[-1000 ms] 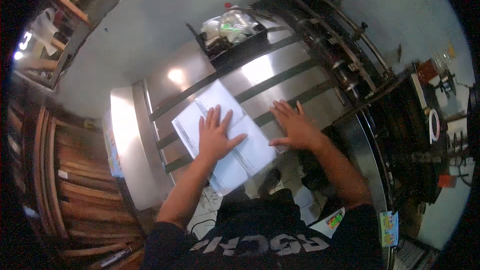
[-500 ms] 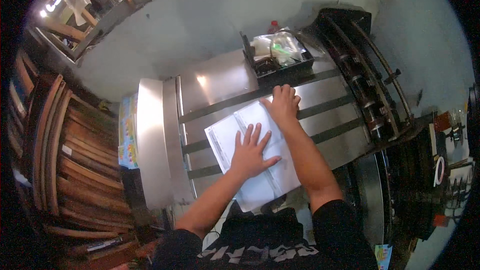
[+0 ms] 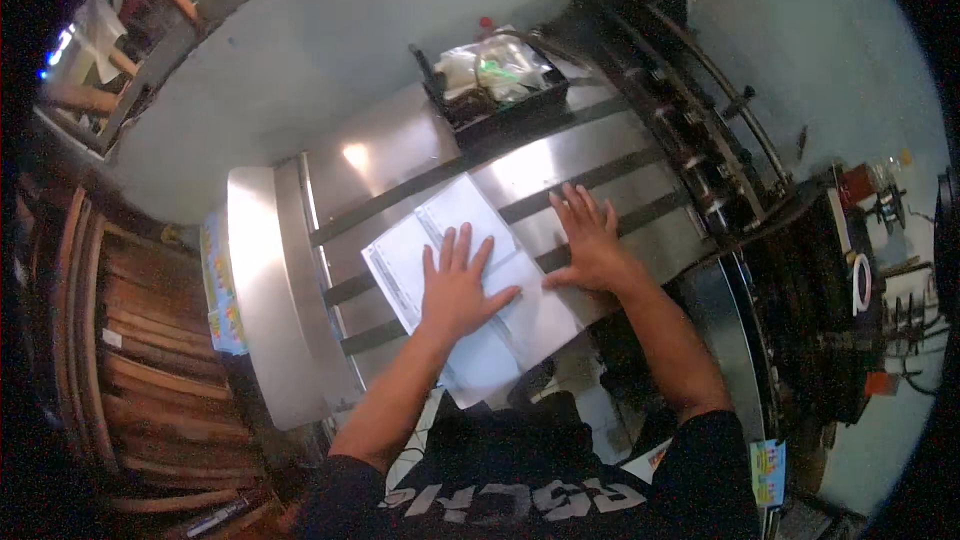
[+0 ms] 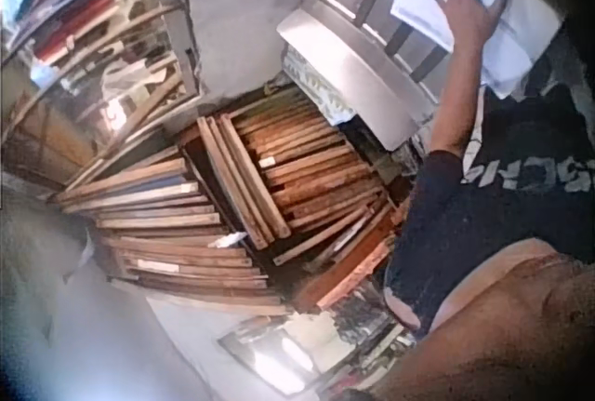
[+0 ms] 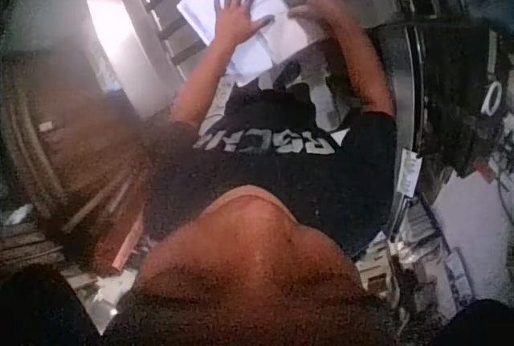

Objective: The person folds a printed paper sheet several times by hand on a metal surface, then positions the folded paper against a stapling machine and staples the corner using a handheld stapler.

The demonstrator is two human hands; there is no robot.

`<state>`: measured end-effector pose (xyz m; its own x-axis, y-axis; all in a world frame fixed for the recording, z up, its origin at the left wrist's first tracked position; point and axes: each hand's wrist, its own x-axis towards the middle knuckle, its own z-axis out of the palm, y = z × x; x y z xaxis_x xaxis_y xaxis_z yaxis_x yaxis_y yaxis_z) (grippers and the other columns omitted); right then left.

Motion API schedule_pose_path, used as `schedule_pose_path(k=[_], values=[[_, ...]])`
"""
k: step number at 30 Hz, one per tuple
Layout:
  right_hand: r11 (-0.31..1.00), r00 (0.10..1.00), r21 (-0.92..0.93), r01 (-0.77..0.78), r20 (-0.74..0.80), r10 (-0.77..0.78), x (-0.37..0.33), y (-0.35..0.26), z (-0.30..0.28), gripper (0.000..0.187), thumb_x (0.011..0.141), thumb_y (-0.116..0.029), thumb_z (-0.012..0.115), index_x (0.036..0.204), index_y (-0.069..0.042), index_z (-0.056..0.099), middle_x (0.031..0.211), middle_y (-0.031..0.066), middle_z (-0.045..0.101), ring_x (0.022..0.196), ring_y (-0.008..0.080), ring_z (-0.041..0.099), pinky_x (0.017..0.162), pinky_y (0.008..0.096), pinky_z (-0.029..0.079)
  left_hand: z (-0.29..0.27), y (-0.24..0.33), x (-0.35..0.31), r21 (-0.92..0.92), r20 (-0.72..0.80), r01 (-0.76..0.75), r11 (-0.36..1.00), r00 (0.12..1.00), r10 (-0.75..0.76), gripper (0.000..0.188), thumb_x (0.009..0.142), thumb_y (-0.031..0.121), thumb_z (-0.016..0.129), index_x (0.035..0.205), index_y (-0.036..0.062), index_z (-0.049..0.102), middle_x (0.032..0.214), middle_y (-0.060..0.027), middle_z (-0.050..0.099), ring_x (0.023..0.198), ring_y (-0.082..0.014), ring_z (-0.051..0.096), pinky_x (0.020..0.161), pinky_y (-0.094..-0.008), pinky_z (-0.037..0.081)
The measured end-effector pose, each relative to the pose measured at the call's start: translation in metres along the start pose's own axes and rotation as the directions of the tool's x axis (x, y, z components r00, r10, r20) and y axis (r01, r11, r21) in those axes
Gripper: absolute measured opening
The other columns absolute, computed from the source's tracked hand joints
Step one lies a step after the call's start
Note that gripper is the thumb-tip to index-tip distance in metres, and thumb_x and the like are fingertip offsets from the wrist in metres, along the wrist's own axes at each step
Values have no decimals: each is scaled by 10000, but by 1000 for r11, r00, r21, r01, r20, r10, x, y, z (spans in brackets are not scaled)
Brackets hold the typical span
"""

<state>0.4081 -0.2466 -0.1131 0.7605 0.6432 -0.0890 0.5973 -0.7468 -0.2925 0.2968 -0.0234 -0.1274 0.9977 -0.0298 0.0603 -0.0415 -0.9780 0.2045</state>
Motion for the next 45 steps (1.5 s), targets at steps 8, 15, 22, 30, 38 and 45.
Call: schedule_pose_path(k=[8,15,22,30,38,45], values=[[998,999,58,-32,10,31,-86,20,5,1279,576,-581,796,1505,-98,61,1564,160,92,1449,327,78,1117,601,33,5,1,0,30,23,-9,1000,1000,8,836,793,655,571,1435,158,374,1543,-181,192,1432,-357,149,1092,-626,121],[995,997,65,-75,18,74,-117,28,-5,1190,624,-449,823,1504,-102,100,1563,140,114,1440,326,130,1133,563,90,-12,17,1,37,-47,-4,999,999,6,889,794,652,562,1402,31,374,1520,-222,216,1424,-369,156,1100,-610,115],[872,890,471,-130,-333,312,-145,8,5,838,749,-246,765,1440,-90,320,1483,144,327,1369,326,305,1119,441,243,-10,87,-70,-66,78,-311,948,946,315,613,796,445,646,1261,72,505,1338,-175,449,1249,-354,408,1034,-542,273],[493,840,870,-2,-266,473,-124,-1,-2,811,750,-224,771,1432,-111,346,1463,131,371,1346,294,355,1092,461,292,-208,51,-67,-684,-252,-279,675,958,140,186,885,110,643,1051,26,640,807,-102,680,744,-159,659,653,-288,504],[-50,899,931,363,-335,283,-57,-65,-85,733,755,-127,769,1368,-30,380,1210,118,591,1038,196,588,883,340,493,-264,-61,-60,-928,-365,-323,184,887,-282,190,917,48,592,1090,-25,565,978,-97,661,867,-124,626,788,-263,511],[144,812,925,351,-378,445,-58,-107,-98,343,799,-75,730,1108,-1,602,1041,100,670,923,193,633,851,342,502,-241,-96,-62,-954,-290,-236,184,881,-374,216,924,63,588,1117,-25,544,990,-102,658,875,-138,635,772,-274,523]])
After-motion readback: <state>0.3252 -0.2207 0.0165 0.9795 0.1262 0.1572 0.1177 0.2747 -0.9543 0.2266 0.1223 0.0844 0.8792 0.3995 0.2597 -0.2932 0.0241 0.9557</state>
